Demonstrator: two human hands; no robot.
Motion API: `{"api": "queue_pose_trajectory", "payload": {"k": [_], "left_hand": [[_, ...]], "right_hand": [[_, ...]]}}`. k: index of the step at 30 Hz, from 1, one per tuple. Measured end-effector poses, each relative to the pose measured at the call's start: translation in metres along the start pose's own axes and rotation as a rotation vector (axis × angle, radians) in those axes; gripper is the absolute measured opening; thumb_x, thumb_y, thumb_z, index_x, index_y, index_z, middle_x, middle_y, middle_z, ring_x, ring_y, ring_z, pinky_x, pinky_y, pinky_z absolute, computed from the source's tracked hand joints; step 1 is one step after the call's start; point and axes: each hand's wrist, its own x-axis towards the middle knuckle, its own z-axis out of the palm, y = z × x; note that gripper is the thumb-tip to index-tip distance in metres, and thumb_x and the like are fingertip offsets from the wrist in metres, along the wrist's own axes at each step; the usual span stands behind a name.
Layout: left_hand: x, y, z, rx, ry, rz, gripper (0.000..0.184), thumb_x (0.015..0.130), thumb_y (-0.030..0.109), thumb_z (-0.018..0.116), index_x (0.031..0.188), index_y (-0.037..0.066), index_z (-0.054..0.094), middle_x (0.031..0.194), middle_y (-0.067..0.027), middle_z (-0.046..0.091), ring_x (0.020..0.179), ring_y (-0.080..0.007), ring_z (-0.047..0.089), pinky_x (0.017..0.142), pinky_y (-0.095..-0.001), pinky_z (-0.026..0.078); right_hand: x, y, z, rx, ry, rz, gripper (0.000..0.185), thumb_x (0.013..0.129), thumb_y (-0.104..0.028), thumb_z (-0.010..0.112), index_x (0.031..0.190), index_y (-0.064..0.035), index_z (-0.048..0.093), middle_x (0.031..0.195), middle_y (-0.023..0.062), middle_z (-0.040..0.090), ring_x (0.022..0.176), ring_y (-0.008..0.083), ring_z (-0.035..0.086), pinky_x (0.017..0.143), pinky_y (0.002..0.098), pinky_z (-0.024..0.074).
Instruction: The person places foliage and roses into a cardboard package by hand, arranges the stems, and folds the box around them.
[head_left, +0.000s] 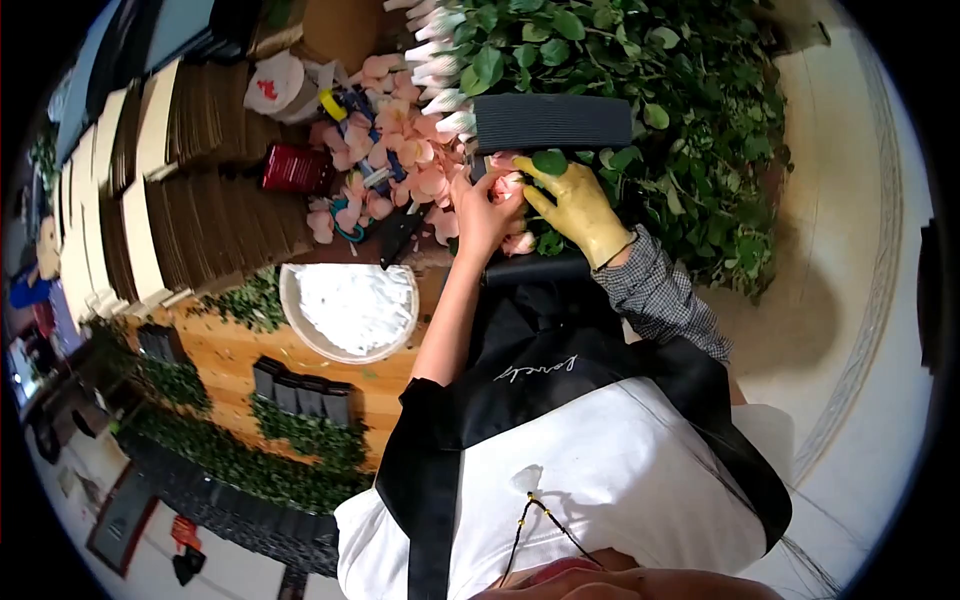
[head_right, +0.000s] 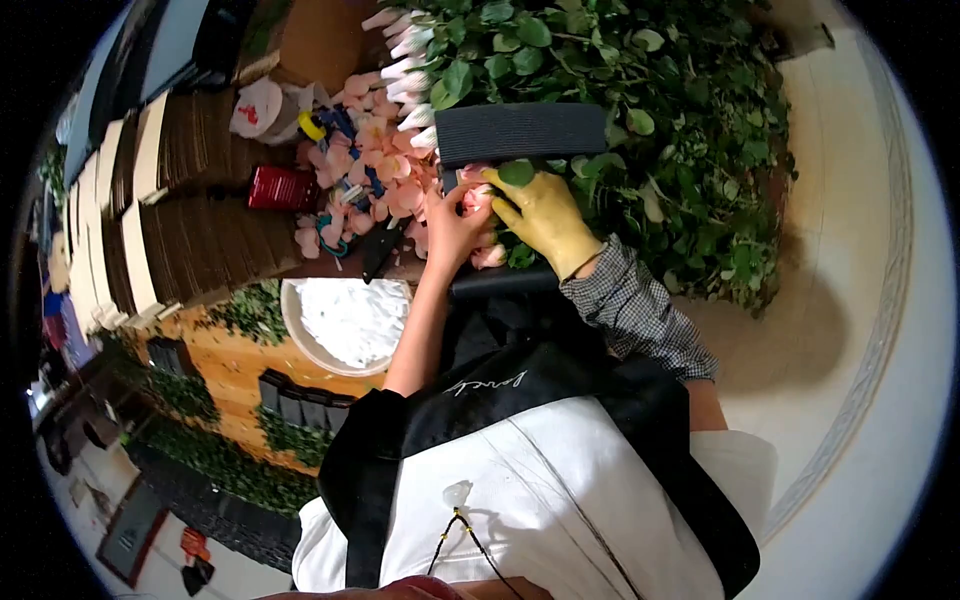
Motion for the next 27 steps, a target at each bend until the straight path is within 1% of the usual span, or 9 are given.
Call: {"api": "queue_pose_trajectory", "payload": {"k": [7,11,15,16,17,20,21,25,27], "left_hand": [[0.002,-0.012,0.004,-0.060,0.043,0.008,0.038,0.078,0.024,0.081,0.110,0.004,0.072,0.122,-0.0246,0.053,0.116,-0.0393,0.054,0.100,-0.0442,0.044],[0.010,-0.030,0.004,0.002,-0.067,-0.052,0.043,0.083,0.025,0.080,0.117,0.001,0.068,0.143,-0.0272,0.044,0.132,-0.0392,0.045,0.110,-0.0433,0.037],[0.031,-0.040,-0.010,-0.483,-0.420,-0.345,0.042,0.086,0.027,0.079,0.112,-0.003,0.067,0.138,-0.0187,0.047,0.118,-0.0279,0.056,0.100,-0.0381,0.046],[0.036,-0.075,0.000,-0.376,-0.324,-0.215,0.040,0.087,0.027,0.079,0.109,-0.003,0.068,0.132,-0.0147,0.050,0.107,-0.0223,0.059,0.091,-0.0333,0.049],[0.034,-0.054,-0.003,-0.320,-0.309,-0.238,0.038,0.086,0.026,0.080,0.109,-0.002,0.068,0.128,-0.0138,0.051,0.105,-0.0216,0.059,0.090,-0.0333,0.049],[0.028,-0.040,-0.005,-0.345,-0.313,-0.199,0.041,0.085,0.029,0.080,0.109,-0.002,0.068,0.123,-0.0139,0.052,0.107,-0.0238,0.058,0.094,-0.0360,0.047],[0.028,-0.042,-0.005,-0.280,-0.301,-0.129,0.042,0.085,0.029,0.080,0.110,-0.002,0.068,0.121,-0.0140,0.053,0.107,-0.0248,0.058,0.094,-0.0370,0.047],[0.014,-0.025,-0.002,-0.069,-0.107,-0.061,0.054,0.081,0.040,0.081,0.114,0.000,0.069,0.130,-0.0232,0.052,0.120,-0.0357,0.053,0.103,-0.0409,0.043],[0.015,-0.027,0.000,-0.104,-0.127,-0.074,0.055,0.081,0.042,0.082,0.114,0.000,0.068,0.132,-0.0249,0.051,0.124,-0.0362,0.051,0.105,-0.0409,0.041]], "right_hand": [[-0.004,0.027,0.012,0.061,0.098,-0.098,0.029,0.087,-0.023,0.070,0.114,-0.0138,0.069,0.089,0.0149,0.070,0.083,0.0344,0.067,0.074,0.0467,0.0538],[-0.008,0.031,0.011,-0.084,-0.147,0.102,0.034,0.090,-0.027,0.064,0.124,-0.0199,0.068,0.097,0.0147,0.071,0.085,0.0331,0.067,0.076,0.0452,0.0536],[-0.051,-0.003,-0.028,0.321,0.080,0.002,0.046,0.091,-0.018,0.066,0.137,-0.0124,0.058,0.105,0.0156,0.071,0.092,0.0321,0.069,0.081,0.0432,0.0551],[-0.068,-0.011,-0.042,0.679,0.058,-0.045,0.048,0.093,-0.011,0.065,0.139,-0.0075,0.054,0.118,0.0146,0.070,0.105,0.0266,0.069,0.093,0.0379,0.0534],[-0.087,-0.018,-0.065,0.836,-0.074,-0.001,0.038,0.096,-0.010,0.062,0.133,-0.0042,0.058,0.123,0.0120,0.068,0.112,0.0186,0.066,0.100,0.0326,0.0504],[-0.132,-0.007,-0.091,0.979,-0.352,0.197,0.033,0.102,-0.006,0.053,0.134,-0.0010,0.058,0.128,0.0111,0.065,0.120,0.0186,0.060,0.106,0.0326,0.0454],[-0.143,-0.001,-0.084,1.025,-0.304,0.371,0.034,0.102,-0.006,0.053,0.135,-0.0007,0.057,0.129,0.0117,0.065,0.120,0.0191,0.060,0.106,0.0331,0.0454],[-0.107,-0.038,-0.088,1.044,-0.013,0.273,0.036,0.098,-0.005,0.058,0.134,-0.0010,0.058,0.127,0.0105,0.067,0.116,0.0176,0.063,0.100,0.0310,0.0495],[-0.065,-0.045,-0.084,0.723,0.039,0.132,0.040,0.096,-0.003,0.059,0.136,-0.0031,0.057,0.128,0.0129,0.066,0.115,0.0197,0.065,0.098,0.0335,0.0515]]}}
